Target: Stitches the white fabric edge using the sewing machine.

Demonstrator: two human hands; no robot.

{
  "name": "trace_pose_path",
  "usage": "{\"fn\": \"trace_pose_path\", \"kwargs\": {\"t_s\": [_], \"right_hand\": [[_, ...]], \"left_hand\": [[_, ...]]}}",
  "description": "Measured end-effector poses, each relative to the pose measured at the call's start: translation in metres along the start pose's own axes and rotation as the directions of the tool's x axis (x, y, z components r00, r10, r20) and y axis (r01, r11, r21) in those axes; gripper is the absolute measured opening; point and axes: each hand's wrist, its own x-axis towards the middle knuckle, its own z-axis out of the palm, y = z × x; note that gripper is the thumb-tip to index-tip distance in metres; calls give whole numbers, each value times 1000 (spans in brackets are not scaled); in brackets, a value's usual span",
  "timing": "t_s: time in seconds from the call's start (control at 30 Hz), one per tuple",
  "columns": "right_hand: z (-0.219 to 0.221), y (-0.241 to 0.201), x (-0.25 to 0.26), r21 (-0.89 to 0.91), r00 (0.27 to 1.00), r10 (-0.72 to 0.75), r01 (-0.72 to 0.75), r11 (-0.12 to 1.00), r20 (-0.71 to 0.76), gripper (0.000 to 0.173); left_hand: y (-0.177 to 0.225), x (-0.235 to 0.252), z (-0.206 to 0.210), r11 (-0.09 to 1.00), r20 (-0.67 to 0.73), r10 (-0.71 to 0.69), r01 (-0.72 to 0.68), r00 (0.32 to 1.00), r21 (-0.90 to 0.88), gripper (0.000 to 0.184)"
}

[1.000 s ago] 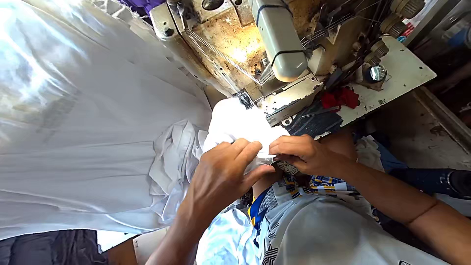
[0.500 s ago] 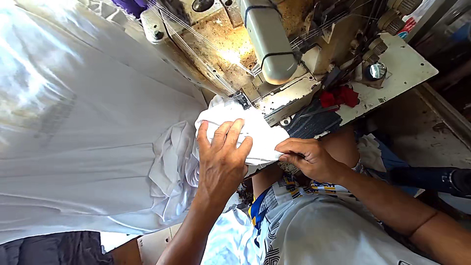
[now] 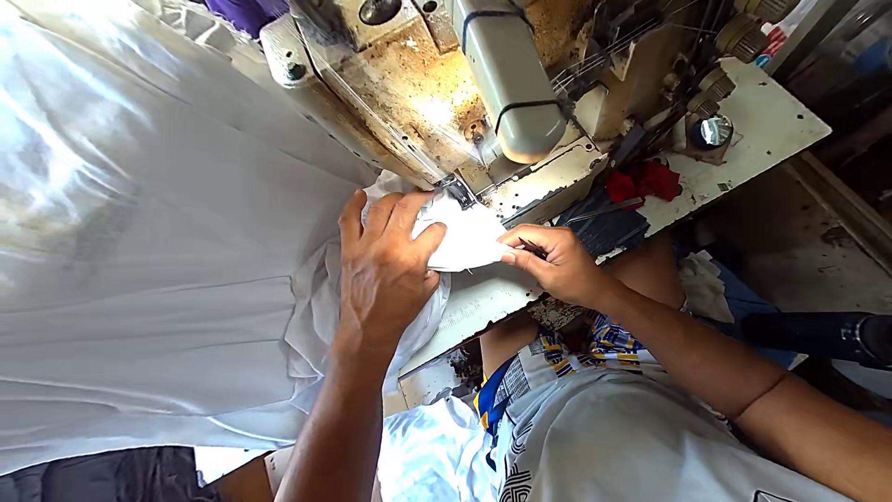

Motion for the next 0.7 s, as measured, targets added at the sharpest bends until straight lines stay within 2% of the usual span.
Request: {"fn": "trace_pose_path", "kwargs": {"t_s": [0.1,0.17,0.27,0.33,0.43,0.53,0.63,0.7], "right_hand": [[5,-2,10,34,1000,-7,7,999,-9,9],[7,-3,15,49,1000,-24,25,998,-16,10],[8,0,20,56,999,-46,47,997,-20,11],[9,6,23,60,997,-81,82,995,-17,12],[8,9,25,47,992,-123,123,991,-6,13],[-3,4,27,-22,975,-177,181,983,132,12],[-13,-6,19,-167,930,-181,243,955,319,16],[-14,-9,14,-244,917,-178,276,930,356,20]], "left_hand": [[-14,3,3,999,-5,35,-35,999,-15,24],[-19,3,-4,999,40,33,-31,999,-44,27],[-30,1,-31,995,230,-79,91,970,-38,56],[-36,-3,-48,992,264,-115,123,958,-15,64],[-27,-6,-70,997,235,13,4,972,-72,44],[0,-11,-74,959,146,172,-131,974,-251,25],[19,-15,-61,919,84,191,-148,978,-367,19],[22,-13,-52,917,42,182,-154,982,-367,23]]}}
